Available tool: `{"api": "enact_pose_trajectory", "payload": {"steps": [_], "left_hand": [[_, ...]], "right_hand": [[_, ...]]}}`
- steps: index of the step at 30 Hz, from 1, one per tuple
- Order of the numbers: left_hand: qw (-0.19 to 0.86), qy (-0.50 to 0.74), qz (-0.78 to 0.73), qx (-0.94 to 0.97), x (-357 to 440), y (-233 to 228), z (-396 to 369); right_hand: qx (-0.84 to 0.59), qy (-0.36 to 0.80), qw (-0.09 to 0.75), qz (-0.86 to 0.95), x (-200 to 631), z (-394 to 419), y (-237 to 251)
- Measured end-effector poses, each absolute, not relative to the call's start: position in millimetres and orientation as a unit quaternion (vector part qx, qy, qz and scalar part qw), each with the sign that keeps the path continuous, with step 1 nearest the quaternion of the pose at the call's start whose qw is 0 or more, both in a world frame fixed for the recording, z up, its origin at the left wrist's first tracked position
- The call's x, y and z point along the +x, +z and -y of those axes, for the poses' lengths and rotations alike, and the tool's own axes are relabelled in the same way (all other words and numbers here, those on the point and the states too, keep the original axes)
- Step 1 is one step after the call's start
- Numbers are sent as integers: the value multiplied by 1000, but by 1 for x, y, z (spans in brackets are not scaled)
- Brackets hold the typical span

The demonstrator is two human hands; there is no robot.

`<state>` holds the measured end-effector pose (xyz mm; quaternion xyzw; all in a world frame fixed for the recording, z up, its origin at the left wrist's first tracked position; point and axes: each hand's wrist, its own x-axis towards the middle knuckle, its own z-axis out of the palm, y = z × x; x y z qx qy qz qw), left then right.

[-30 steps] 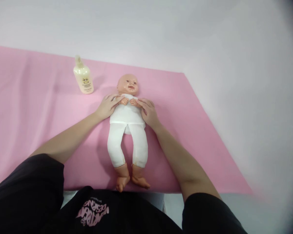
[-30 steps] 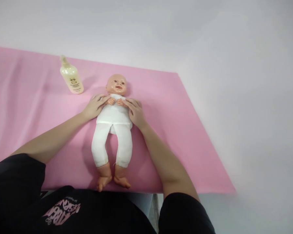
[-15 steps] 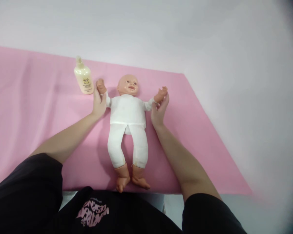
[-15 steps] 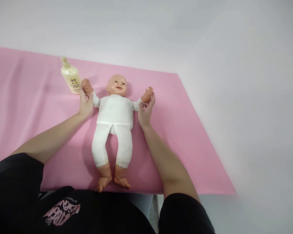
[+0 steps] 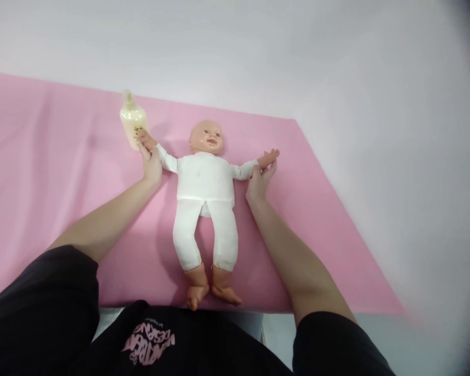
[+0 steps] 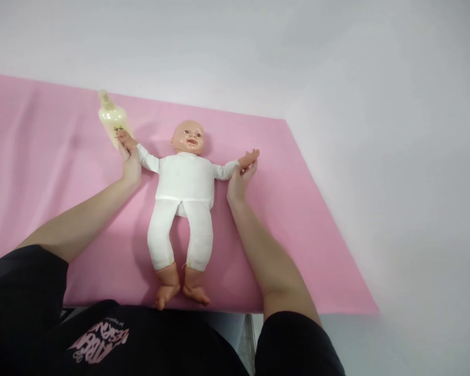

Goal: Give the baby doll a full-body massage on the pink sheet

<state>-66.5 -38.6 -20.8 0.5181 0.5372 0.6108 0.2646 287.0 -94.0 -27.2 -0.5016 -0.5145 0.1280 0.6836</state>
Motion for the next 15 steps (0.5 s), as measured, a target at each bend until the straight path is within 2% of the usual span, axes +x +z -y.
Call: {"api": "enact_pose_trajectory", "payload": {"steps": [6,11,15], "left_hand": [[183,544,-422,701,-50,-1,70],[110,391,-363,839,-35,11,88],[95,333,-353,869,-31,16,90]], "right_hand": [[-455,72,579,673,259,124,2],[-411,28,465,783,251,132,6],[-397,10,446,802,250,131,9]]}}
